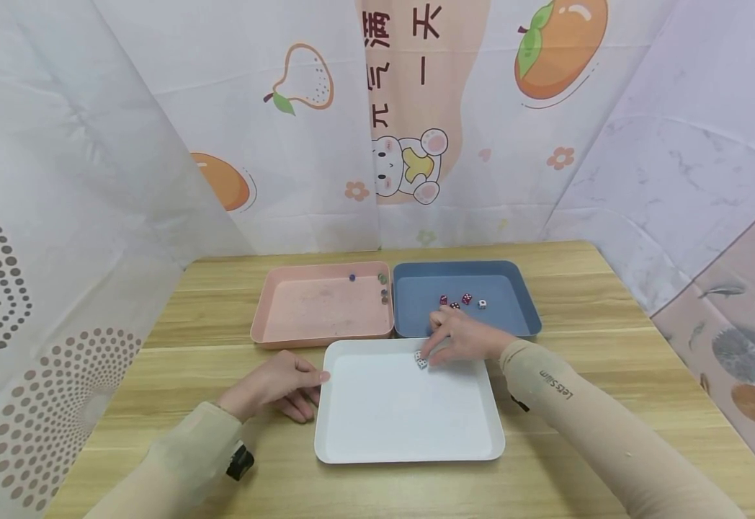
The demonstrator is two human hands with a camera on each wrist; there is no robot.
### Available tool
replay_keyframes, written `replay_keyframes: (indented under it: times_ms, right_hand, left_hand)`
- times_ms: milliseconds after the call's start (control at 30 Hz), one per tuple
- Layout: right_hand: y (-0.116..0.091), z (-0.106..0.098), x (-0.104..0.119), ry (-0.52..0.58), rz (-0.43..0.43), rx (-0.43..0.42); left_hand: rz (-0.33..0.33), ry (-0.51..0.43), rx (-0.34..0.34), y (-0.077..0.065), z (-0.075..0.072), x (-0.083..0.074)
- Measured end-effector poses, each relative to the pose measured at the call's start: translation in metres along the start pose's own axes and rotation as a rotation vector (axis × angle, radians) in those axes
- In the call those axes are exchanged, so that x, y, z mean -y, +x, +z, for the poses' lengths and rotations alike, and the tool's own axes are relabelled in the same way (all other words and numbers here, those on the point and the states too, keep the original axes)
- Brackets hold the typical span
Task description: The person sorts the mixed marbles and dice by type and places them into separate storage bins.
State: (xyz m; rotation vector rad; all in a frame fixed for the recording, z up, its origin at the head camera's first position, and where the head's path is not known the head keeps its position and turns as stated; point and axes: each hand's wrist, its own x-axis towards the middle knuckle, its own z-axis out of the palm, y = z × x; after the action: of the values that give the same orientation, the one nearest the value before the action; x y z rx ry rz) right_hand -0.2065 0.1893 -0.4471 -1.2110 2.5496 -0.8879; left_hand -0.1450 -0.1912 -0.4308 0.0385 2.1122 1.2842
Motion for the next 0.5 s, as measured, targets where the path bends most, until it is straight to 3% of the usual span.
replay_keyframes:
  times_ms: [500]
  right_hand:
    - [0.0072, 0.0006, 0.0086, -0.114, 0.035, 0.062]
  left_hand:
    - [-0.004, 0.014, -0.005, -0.0006, -0.0002, 0.0001]
